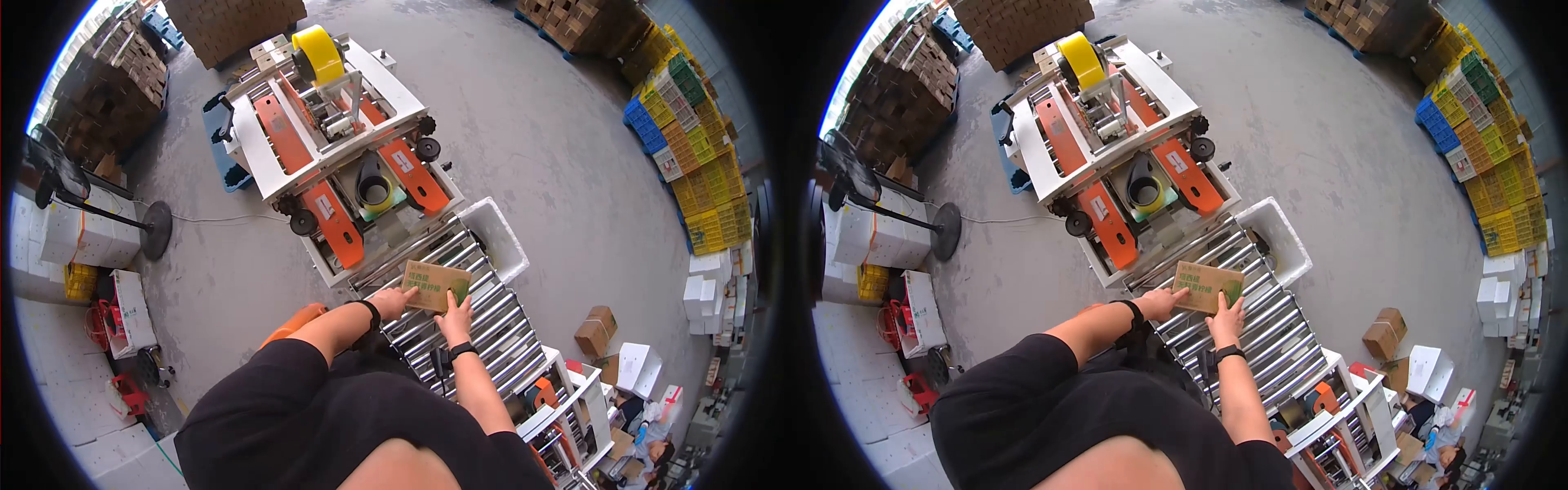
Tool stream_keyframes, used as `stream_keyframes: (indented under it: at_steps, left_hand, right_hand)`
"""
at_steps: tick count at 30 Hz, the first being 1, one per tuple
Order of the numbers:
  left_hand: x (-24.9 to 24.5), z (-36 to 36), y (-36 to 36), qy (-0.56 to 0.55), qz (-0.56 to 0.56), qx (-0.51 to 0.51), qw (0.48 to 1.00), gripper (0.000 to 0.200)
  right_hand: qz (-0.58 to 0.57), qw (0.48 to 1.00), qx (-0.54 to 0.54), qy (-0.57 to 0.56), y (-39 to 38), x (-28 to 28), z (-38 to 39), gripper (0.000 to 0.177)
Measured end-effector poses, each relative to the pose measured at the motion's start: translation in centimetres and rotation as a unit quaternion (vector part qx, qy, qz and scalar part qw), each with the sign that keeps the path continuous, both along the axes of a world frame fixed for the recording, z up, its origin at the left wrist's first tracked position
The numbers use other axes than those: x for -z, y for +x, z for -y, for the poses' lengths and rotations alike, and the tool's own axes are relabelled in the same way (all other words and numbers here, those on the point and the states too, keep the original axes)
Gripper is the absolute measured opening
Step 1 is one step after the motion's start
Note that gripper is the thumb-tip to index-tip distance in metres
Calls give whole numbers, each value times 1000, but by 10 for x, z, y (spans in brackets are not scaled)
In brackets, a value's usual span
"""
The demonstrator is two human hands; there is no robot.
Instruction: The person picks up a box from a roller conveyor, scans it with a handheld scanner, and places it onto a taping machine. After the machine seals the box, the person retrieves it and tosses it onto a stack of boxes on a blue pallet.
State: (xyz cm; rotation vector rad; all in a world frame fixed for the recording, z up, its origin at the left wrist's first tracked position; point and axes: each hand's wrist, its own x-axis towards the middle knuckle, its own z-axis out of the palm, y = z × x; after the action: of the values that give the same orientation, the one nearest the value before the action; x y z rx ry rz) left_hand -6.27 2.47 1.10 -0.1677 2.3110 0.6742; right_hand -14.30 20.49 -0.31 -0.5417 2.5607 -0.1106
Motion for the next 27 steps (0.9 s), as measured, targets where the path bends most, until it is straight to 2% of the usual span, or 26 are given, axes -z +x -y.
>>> stream_keyframes:
  at_steps: [1, 6, 8, 9, 12, 13, 17, 20, 24, 27]
  left_hand:
    - [-2, -4, 1, -11, 2, -22, 1000, 78]
    - [11, -15, -10, -107, -25, 3, 994, 65]
    - [13, -12, -17, -82, -32, -19, 996, 59]
    - [8, -10, -22, -74, -26, -28, 997, 49]
    - [3, -8, -33, -71, 5, -17, 997, 40]
    - [8, -7, -32, -72, -18, -14, 997, 36]
    - [19, -4, -13, -103, -128, -33, 986, 38]
    - [32, 6, -3, -112, -136, -48, 983, 41]
    - [29, 34, -4, -117, -125, -108, 979, 46]
    - [27, 57, -9, -147, -129, -145, 970, 53]
  right_hand:
    - [9, 1000, -7, -16, -3, -2, -1, 78]
    - [15, 1000, -18, 19, -7, -2, 6, 77]
    - [8, 1000, -20, 17, -8, 2, 6, 78]
    - [5, 1000, -24, 15, -7, 4, 6, 78]
    - [4, 1000, -19, 11, -5, 5, 7, 77]
    - [32, 999, -2, 8, -6, -1, 12, 76]
    - [23, 999, -5, -48, -4, 16, 20, 64]
    - [-15, 994, -53, -91, -8, 32, 39, 63]
    - [4, 984, -93, -152, -29, 38, 80, 65]
    - [10, 980, -127, -155, -52, 36, 121, 63]
